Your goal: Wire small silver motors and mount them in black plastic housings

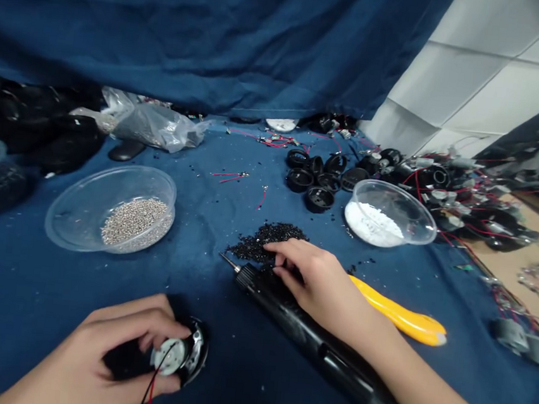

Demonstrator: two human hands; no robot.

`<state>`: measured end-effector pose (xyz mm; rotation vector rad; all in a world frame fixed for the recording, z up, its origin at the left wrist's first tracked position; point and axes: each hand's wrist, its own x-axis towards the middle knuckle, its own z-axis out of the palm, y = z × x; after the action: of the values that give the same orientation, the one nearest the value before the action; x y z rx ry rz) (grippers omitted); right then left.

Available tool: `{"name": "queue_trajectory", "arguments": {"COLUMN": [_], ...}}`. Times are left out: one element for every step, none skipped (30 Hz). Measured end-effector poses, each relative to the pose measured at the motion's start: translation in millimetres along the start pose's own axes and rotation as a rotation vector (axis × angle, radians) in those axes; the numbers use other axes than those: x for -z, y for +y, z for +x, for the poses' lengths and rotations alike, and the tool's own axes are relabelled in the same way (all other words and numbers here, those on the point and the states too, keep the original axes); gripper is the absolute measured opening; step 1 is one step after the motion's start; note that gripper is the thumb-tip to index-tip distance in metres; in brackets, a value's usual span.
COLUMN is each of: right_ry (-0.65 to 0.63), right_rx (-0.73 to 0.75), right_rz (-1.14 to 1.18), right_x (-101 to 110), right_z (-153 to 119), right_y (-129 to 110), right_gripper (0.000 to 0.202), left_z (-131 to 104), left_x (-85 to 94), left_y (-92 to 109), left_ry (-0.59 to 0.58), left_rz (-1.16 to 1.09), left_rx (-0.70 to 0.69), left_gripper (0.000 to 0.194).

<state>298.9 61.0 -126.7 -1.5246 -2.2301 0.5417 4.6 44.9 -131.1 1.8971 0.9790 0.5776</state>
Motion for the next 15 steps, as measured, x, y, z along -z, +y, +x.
{"name": "queue_trajectory", "arguments": {"right_ry": [0.014,0.028,0.039,0.046,0.05,0.054,0.058,0.06,0.06,0.057,0.054,0.05,0.048,0.049,0.051], "right_rx": [0.004,0.007,0.007,0.002,-0.003,-0.009,-0.013,-0.017,-0.02,-0.021,-0.023,-0.026,-0.029,-0.035,-0.043], "right_rz": [0.014,0.032,0.052,0.074,0.094,0.112,0.126,0.137,0.144,0.15,0.157,0.163,0.17,0.177,0.184], "right_x": [0.1,0.2,0.4,0.6,0.7,0.9,0.9,1.0,0.9,0.9,0.8,0.8,0.7,0.7,0.6], "right_z": [-0.6,-1.2,-1.6,-1.8,-1.9,-1.8,-1.6,-1.4,-1.1,-0.9,-0.7,-0.6,-0.4,-0.2,0.0], "right_y": [-0.2,-0.5,-0.9,-1.3,-1.7,-2.1,-2.5,-2.9,-3.3,-3.5,-3.7,-3.8,-3.9,-3.9,-3.8], "right_gripper": [0.035,0.035,0.035,0.035,0.035,0.035,0.035,0.034,0.034,0.035,0.035,0.036,0.037,0.037,0.037], "left_z": [0.4,0.7,0.9,1.2,1.5,1.8,2.2,2.5,2.7,2.7,2.5,2.3,1.9,1.4,1.1], "left_x": [-0.7,-0.9,-0.6,0.3,1.5,2.9,4.4,5.7,6.6,7.2,7.5,7.6,7.8,8.1,8.9], "left_y": [1.2,1.5,1.2,0.6,-0.2,-0.9,-1.5,-1.8,-1.8,-1.8,-1.8,-2.1,-2.8,-4.1,-6.0], "left_ry": [0.013,0.011,0.001,-0.014,-0.033,-0.063,-0.101,-0.132,-0.162,-0.176,-0.172,-0.155,-0.139,-0.129,-0.121], "left_rz": [-0.018,-0.022,-0.021,-0.018,-0.015,-0.013,-0.009,-0.001,0.004,0.007,0.006,-0.001,-0.01,-0.019,-0.026], "left_rx": [0.007,0.017,0.03,0.044,0.057,0.064,0.066,0.065,0.061,0.058,0.058,0.062,0.068,0.071,0.065], "left_gripper": [0.016,0.017,0.017,0.018,0.02,0.022,0.025,0.027,0.029,0.03,0.03,0.029,0.029,0.029,0.029]}}
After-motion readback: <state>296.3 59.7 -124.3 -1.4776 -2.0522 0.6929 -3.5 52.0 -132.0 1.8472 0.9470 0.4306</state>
